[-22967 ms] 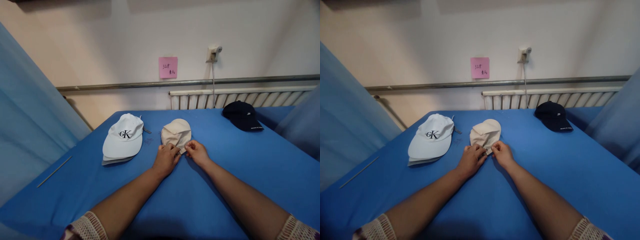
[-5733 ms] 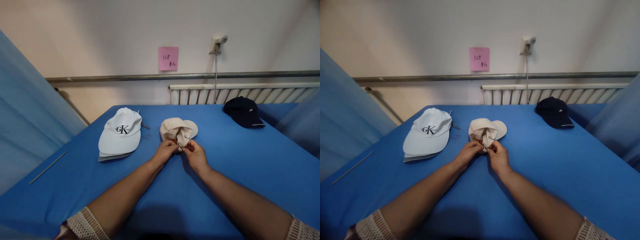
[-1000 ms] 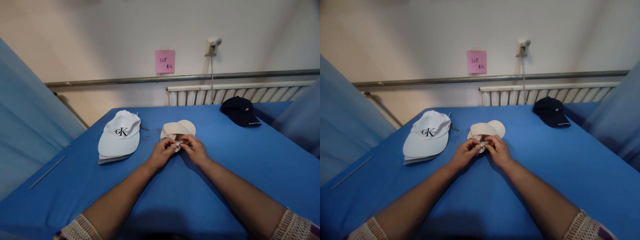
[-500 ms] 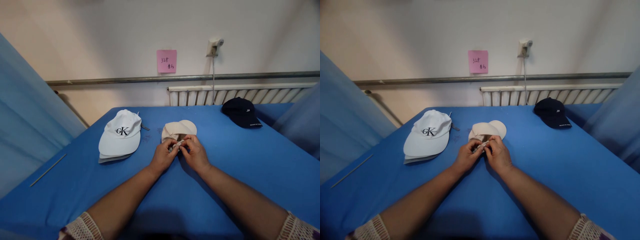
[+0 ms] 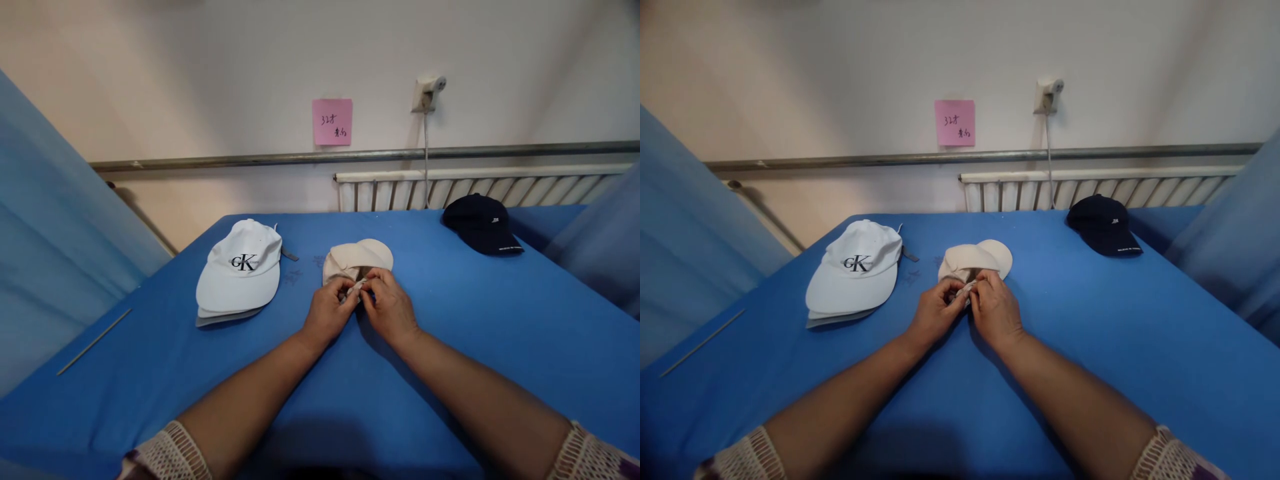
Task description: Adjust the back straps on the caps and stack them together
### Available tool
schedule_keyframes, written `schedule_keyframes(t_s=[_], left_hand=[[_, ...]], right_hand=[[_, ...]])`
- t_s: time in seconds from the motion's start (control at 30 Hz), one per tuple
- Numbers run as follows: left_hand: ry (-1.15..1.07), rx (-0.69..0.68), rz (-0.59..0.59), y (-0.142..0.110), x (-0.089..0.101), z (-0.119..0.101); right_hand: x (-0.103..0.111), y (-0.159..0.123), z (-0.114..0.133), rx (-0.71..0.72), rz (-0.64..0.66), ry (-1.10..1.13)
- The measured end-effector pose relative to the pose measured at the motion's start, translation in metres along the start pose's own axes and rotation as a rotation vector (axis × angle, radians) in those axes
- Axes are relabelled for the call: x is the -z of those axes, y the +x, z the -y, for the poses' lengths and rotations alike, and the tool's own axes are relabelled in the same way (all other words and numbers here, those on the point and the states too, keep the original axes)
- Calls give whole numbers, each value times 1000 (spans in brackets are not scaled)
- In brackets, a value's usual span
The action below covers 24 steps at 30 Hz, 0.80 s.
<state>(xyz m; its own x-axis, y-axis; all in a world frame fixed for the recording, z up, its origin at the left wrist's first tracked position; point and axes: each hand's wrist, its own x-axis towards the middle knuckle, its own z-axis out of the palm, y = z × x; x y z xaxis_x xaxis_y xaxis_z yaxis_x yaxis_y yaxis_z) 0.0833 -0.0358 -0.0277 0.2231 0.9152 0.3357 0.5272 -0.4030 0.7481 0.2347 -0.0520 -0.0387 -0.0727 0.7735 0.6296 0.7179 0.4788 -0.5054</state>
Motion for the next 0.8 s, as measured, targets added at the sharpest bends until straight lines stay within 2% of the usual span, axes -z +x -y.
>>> schedule_keyframes(t_s=[0.13,0.3,0.5,0.63,0.8], left_hand=[[4,2,7,0,-1,1],[127,-55,19,1,0,-1],[239,-148,49,1,2,-2],[106,-82,63,2,3,-2],[-100,41,87,5,3,1]], right_hand=[[-2,0,-2,-25,5,6],[-5,1,-5,-76,12,84],[-10,2,-14,-246,20,312],[-6,4,-21,-272,42,410],[0,4,-21,-150,41,331]])
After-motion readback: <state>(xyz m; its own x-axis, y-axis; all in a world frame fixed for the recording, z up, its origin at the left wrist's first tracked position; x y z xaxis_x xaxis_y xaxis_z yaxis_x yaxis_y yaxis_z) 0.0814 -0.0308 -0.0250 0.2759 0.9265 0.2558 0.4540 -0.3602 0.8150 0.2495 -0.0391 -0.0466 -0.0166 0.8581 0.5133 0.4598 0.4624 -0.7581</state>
